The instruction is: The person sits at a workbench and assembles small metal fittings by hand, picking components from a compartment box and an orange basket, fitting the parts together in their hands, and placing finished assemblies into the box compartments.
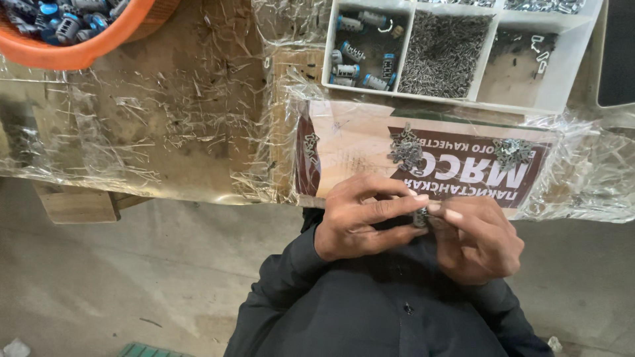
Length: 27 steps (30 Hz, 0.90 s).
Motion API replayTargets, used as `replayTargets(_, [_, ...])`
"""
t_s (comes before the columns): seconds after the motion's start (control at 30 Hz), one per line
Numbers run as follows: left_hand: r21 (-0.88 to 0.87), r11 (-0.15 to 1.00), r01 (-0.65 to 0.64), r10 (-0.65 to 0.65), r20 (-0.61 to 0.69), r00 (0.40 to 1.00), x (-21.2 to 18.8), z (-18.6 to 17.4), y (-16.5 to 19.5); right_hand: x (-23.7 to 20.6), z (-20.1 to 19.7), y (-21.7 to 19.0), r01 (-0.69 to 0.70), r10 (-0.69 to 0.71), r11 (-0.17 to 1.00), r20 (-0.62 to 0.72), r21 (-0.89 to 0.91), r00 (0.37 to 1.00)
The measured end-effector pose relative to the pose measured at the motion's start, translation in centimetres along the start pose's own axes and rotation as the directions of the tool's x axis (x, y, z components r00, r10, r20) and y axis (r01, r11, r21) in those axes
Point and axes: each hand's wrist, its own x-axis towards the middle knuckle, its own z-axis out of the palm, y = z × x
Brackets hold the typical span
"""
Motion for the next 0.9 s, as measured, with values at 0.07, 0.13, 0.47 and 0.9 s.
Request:
replayTargets(0.07, [-0.028, 0.999, 0.015, -0.015, 0.001, 1.000, -0.1, 0.0, 0.1, -0.1, -0.2, 0.3, 0.063, -0.063, 0.998, 0.007, 0.030, 0.998])
replayTargets(0.13, [-0.050, 0.998, 0.037, -0.037, 0.002, 0.999, -0.1, 0.1, 0.3, -0.2, -0.6, 0.4, 0.081, -0.080, 0.997, 0.044, -0.015, 0.996])
replayTargets(0.47, [0.037, 0.999, -0.017, 0.017, -0.001, 1.000, 0.0, 0.3, 0.1, 0.2, -0.8, -0.4, 0.148, -0.126, 0.975, 0.135, -0.168, 0.983])
replayTargets(0.9, [-0.133, 0.987, 0.089, -0.099, -0.069, 0.993, -0.7, -1.5, 0.1, -0.5, -1.8, 0.2, 0.034, 0.141, 0.843, 0.282, -0.536, 0.949])
